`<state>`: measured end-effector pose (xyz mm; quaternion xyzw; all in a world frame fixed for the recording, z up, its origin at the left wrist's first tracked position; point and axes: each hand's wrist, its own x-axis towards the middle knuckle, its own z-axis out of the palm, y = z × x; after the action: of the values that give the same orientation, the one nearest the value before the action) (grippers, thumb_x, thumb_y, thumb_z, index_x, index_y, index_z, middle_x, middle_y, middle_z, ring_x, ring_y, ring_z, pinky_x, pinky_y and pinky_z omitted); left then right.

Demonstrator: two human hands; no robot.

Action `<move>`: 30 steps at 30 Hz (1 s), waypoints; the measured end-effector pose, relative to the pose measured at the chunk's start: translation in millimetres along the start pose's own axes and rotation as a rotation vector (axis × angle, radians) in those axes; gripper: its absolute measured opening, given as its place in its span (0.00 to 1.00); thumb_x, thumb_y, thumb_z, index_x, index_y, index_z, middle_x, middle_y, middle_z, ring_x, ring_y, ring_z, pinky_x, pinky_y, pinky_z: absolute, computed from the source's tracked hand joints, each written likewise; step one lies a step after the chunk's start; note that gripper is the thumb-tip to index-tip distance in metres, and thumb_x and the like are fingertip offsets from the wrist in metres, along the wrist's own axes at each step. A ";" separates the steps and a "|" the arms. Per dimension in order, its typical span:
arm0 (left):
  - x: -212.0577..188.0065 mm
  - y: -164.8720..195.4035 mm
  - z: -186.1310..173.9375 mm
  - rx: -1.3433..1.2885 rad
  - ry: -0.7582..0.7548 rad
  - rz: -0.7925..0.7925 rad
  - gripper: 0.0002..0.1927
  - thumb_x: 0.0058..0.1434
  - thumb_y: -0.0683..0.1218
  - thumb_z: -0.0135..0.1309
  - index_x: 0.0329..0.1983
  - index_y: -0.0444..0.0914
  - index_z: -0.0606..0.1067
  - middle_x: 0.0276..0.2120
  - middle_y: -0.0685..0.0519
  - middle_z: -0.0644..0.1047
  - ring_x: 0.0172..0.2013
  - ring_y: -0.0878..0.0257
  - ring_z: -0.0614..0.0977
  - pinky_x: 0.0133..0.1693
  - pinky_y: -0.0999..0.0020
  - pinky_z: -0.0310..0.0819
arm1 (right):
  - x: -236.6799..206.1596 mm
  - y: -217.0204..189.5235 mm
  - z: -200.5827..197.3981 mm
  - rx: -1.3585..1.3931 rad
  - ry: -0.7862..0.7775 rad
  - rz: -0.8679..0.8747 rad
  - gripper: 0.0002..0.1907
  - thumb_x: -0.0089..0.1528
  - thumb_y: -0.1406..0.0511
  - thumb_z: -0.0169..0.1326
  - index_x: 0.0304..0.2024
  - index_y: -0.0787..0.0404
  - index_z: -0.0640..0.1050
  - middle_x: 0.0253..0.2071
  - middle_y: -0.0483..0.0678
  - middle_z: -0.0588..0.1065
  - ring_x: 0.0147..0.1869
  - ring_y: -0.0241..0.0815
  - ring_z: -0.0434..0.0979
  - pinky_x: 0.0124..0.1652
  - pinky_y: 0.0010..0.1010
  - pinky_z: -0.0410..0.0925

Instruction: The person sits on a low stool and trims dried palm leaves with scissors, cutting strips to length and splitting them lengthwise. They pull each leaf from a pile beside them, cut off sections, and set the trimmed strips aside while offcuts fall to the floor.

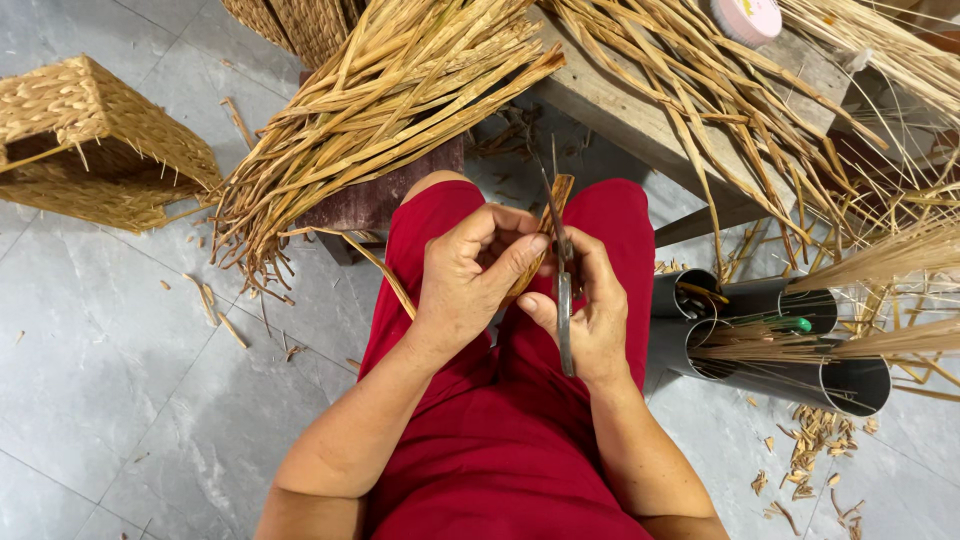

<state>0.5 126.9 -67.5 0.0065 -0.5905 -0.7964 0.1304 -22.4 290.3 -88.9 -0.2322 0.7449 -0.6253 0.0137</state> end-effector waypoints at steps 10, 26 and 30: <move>-0.2 -1.9 0.4 0.108 0.015 0.056 0.04 0.68 0.40 0.60 0.42 0.35 0.78 0.30 0.59 0.79 0.30 0.77 0.77 0.31 0.80 0.71 | -11.0 26.6 2.5 0.246 0.105 0.170 0.35 0.53 0.57 0.71 0.58 0.68 0.76 0.30 0.38 0.72 0.28 0.25 0.66 0.28 0.14 0.60; -32.7 -11.7 -2.1 0.264 -0.248 0.118 0.07 0.71 0.46 0.59 0.42 0.38 0.82 0.38 0.55 0.84 0.34 0.69 0.85 0.37 0.75 0.81 | 13.7 5.9 -17.5 0.464 0.406 0.069 0.25 0.59 0.72 0.59 0.58 0.64 0.68 0.40 0.49 0.76 0.35 0.38 0.76 0.35 0.28 0.72; -35.6 -47.1 -2.3 -0.127 -0.451 -0.516 0.14 0.71 0.50 0.52 0.56 0.41 0.78 0.45 0.44 0.83 0.26 0.69 0.77 0.25 0.78 0.69 | 11.9 -7.9 -47.0 0.608 0.451 -0.030 0.25 0.63 0.73 0.55 0.63 0.63 0.66 0.36 0.53 0.76 0.31 0.38 0.74 0.35 0.28 0.70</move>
<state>25.8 145.1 -117.7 -0.0286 -0.5327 -0.8197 -0.2088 -45.1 328.7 -68.0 -0.0850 0.5062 -0.8534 -0.0913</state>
